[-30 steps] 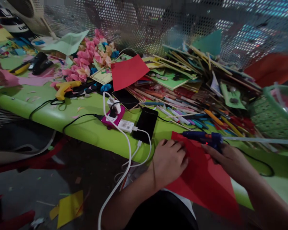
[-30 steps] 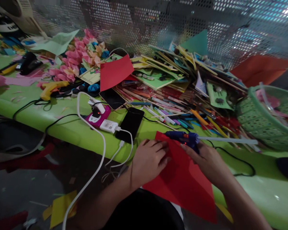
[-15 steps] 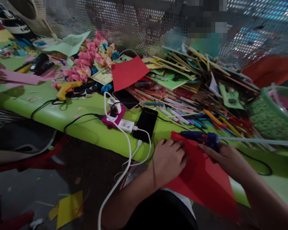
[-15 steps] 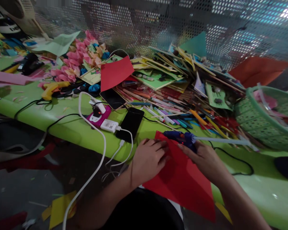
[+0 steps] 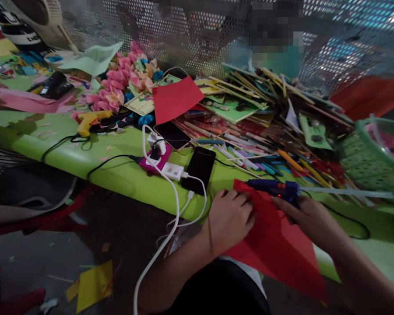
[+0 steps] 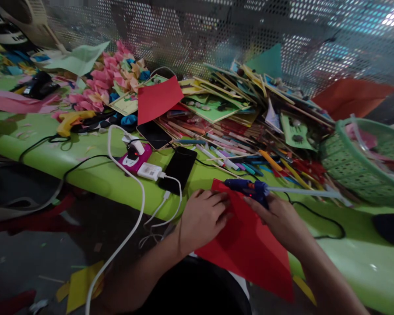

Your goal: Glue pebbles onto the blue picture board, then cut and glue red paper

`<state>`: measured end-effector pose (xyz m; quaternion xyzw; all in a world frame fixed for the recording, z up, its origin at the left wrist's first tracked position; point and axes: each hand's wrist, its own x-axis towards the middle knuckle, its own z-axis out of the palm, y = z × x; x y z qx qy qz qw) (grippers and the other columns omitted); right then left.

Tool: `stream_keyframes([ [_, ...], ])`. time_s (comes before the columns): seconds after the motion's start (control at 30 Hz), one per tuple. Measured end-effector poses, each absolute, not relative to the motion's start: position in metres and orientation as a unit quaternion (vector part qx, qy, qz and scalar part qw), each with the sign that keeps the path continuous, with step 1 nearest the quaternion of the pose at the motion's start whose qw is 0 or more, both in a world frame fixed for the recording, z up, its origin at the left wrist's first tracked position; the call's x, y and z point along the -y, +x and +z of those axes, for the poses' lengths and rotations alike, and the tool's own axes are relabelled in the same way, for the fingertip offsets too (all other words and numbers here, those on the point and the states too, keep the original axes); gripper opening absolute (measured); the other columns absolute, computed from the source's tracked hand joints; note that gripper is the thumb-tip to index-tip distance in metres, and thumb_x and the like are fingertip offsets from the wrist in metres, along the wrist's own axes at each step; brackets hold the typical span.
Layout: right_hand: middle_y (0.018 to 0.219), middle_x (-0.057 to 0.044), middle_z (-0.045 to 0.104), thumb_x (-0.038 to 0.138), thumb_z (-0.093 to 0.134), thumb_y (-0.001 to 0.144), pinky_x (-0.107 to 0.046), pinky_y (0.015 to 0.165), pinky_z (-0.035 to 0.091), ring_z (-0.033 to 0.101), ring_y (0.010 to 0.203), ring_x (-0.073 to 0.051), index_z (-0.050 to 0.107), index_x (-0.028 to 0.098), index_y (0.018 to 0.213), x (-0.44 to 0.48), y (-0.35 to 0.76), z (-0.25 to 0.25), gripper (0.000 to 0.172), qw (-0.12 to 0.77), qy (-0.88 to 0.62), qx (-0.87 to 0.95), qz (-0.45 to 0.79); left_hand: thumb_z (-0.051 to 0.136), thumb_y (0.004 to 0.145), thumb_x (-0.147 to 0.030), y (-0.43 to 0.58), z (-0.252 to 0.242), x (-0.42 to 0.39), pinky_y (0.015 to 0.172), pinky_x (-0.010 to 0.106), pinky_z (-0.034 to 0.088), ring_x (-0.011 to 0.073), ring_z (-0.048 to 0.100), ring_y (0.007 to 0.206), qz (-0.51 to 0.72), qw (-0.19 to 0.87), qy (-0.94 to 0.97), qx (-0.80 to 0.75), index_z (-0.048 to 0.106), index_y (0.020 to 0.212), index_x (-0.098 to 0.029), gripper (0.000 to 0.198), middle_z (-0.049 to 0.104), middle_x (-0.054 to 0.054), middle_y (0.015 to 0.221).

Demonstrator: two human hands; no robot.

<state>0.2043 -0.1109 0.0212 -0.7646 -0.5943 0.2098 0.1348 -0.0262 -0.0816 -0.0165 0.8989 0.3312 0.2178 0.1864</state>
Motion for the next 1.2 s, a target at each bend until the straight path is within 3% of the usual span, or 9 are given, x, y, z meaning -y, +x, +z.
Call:
stream_keyframes([
  [0.2,0.044,0.000,0.055,0.078,0.052,0.083,-0.034,0.046,0.034,0.050,0.041,-0.019,0.062,0.025,0.070,0.107,0.198,0.023,0.056,0.142,-0.758,0.600,0.212,0.052,0.103,-0.033,-0.027,-0.014,0.081,0.095,0.043,0.044,0.0219,0.061,0.115,0.206,0.183,0.903,-0.331,0.070,0.113,-0.020,0.025,0.071,0.004,0.129],
  [0.43,0.042,-0.003,0.053,0.081,0.050,0.077,-0.034,0.046,0.034,0.049,0.041,-0.020,0.051,0.028,0.055,0.114,0.208,0.029,0.058,0.122,-0.773,0.593,0.190,0.050,0.104,-0.034,-0.026,-0.018,0.082,0.094,0.044,0.043,0.0207,0.060,0.116,0.229,0.176,0.898,-0.331,0.070,0.114,-0.020,0.026,0.072,0.001,0.127],
  [0.87,0.047,-0.001,0.058,0.073,0.054,0.085,-0.033,0.048,0.036,0.054,0.047,-0.021,0.063,0.025,0.072,0.103,0.190,0.022,0.050,0.162,-0.743,0.613,0.214,0.050,0.104,-0.035,-0.025,-0.021,0.082,0.095,0.043,0.043,0.0212,0.060,0.115,0.236,0.173,0.898,-0.330,0.070,0.110,-0.020,0.026,0.072,0.003,0.126],
  [1.07,0.046,-0.002,0.056,0.075,0.055,0.081,-0.034,0.048,0.037,0.053,0.045,-0.020,0.055,0.027,0.060,0.109,0.200,0.027,0.053,0.137,-0.758,0.607,0.196,0.049,0.104,-0.034,-0.026,-0.020,0.082,0.095,0.044,0.043,0.0218,0.060,0.115,0.231,0.184,0.897,-0.328,0.070,0.114,-0.020,0.027,0.072,0.003,0.128],
  [1.2,0.046,-0.002,0.056,0.075,0.053,0.083,-0.034,0.047,0.035,0.051,0.044,-0.020,0.057,0.026,0.063,0.107,0.194,0.030,0.053,0.139,-0.757,0.606,0.202,0.050,0.104,-0.034,-0.026,-0.019,0.082,0.095,0.044,0.043,0.0216,0.060,0.115,0.232,0.182,0.897,-0.330,0.070,0.116,-0.020,0.027,0.072,0.003,0.129],
])
